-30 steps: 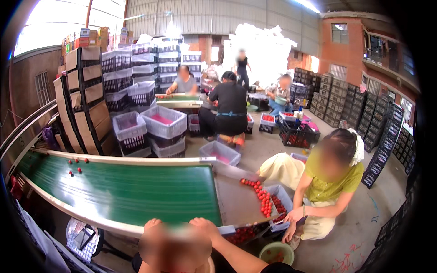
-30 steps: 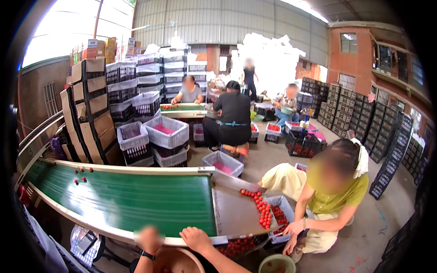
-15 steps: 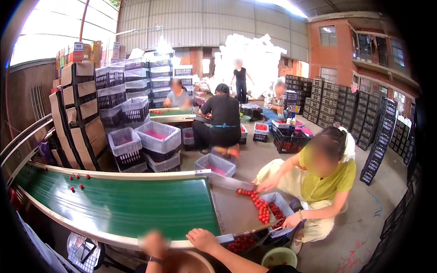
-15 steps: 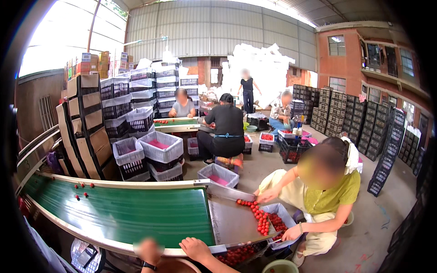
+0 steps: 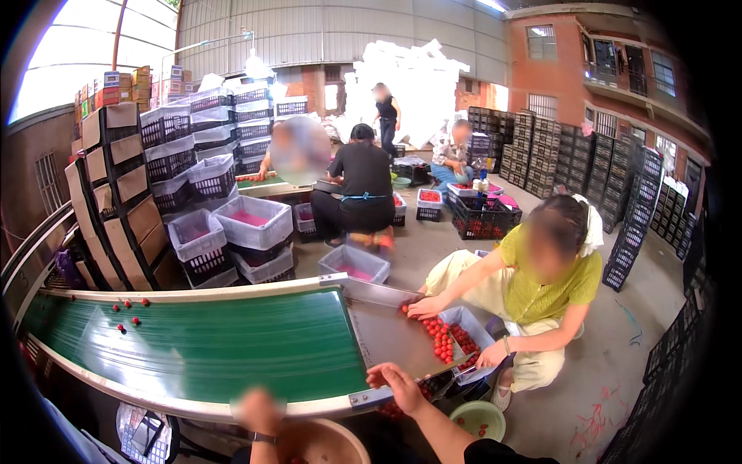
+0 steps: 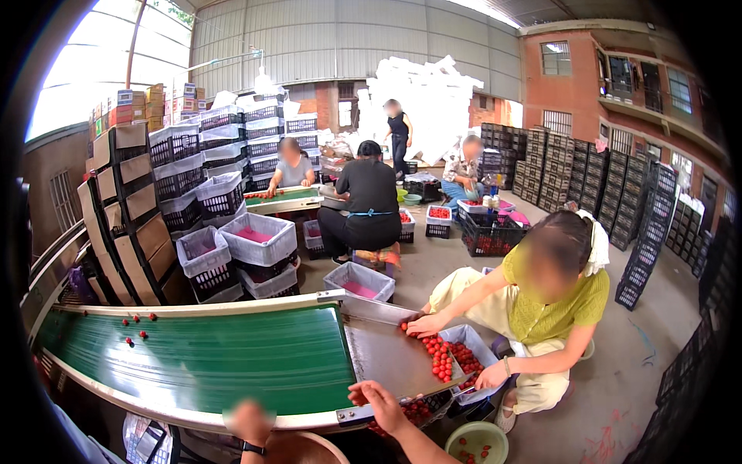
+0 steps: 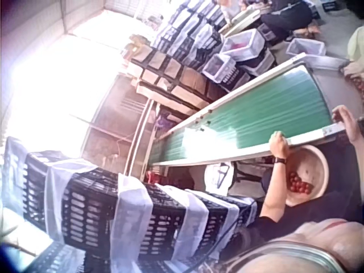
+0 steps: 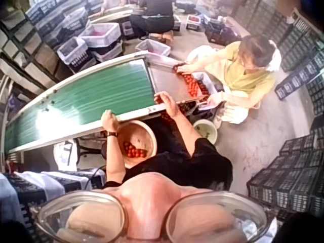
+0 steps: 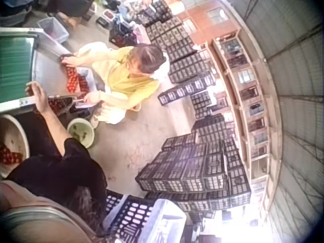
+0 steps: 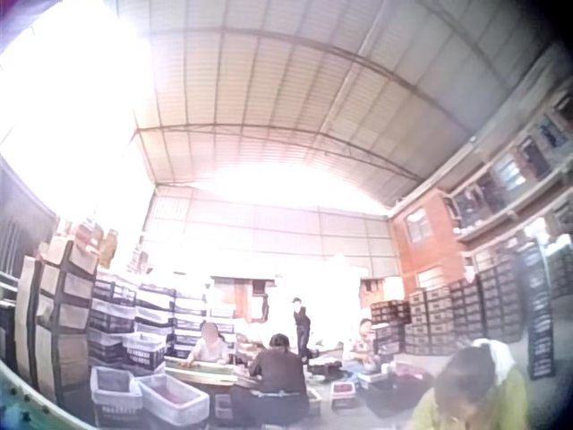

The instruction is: The person sorts fruit from a bucket into a crate, weighs it on a digital scale, and wraps the produce with a cloth. They then pick individual fruits from a conveyor belt by hand and place them into a bucket.

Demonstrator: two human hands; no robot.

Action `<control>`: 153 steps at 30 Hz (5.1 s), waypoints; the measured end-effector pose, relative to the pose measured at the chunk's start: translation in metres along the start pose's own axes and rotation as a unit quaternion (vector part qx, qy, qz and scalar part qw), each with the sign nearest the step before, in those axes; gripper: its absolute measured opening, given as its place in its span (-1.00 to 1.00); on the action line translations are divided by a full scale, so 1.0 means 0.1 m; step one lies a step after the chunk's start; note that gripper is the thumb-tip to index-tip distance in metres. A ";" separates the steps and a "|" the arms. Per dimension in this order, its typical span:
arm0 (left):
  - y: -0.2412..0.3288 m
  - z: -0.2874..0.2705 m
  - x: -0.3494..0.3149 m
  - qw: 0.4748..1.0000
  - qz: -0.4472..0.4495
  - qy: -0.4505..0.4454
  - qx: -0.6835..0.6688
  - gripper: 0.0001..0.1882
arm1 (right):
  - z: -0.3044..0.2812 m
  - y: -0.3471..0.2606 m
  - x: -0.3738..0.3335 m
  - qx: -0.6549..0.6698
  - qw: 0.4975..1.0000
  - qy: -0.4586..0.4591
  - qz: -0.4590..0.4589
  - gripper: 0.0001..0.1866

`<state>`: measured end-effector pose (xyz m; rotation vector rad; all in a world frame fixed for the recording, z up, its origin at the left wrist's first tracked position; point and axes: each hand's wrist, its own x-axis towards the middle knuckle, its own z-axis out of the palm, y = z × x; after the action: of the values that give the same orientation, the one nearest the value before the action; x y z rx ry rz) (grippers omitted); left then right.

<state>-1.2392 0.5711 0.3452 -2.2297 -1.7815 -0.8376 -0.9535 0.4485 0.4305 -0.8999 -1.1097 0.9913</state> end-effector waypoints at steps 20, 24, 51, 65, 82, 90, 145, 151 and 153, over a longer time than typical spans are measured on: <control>0.28 -0.29 0.09 0.993 -0.046 -0.047 -0.096 -0.87 | -1.09 1.82 -1.65 -0.515 0.708 -0.138 0.462 -0.58; 0.30 -0.46 0.00 0.994 -0.013 -0.040 -0.100 -0.89 | -0.70 1.91 -1.17 -0.541 0.731 -0.126 0.395 -0.60; 0.32 -0.40 0.08 0.991 -0.061 -0.055 -0.102 -0.83 | 0.43 0.75 -0.85 -0.287 0.928 -0.192 0.137 -0.58; 0.40 -0.40 0.13 0.983 -0.045 -0.124 -0.128 -0.84 | 0.63 0.75 -0.57 -0.710 0.638 -0.292 0.055 -0.44; -2.42 0.03 1.69 0.960 -0.268 0.082 -0.013 -0.55 | 2.25 1.09 1.05 -0.307 0.853 -0.400 -0.131 -0.78; -2.23 0.09 2.34 0.845 -0.300 -0.129 -0.423 -0.71 | 2.14 1.20 1.09 -0.303 0.844 -0.423 -0.131 -0.78; -1.87 0.48 2.19 0.945 -0.250 0.104 -0.185 -0.60 | 2.29 1.24 1.14 -0.221 0.863 -0.454 -0.010 -0.72; -1.81 0.65 2.64 0.956 -0.282 -0.066 -0.044 -0.79 | 2.23 1.22 1.14 -0.256 0.853 -0.454 0.010 -0.71; -1.68 0.74 2.62 0.982 -0.181 -0.049 -0.026 -0.85 | 2.24 1.20 1.13 -0.252 0.854 -0.454 0.021 -0.71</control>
<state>-1.3392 0.8723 0.3847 -2.0386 -2.2808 -0.8543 -1.1764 0.6116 0.3979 -0.8649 -2.2410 1.2227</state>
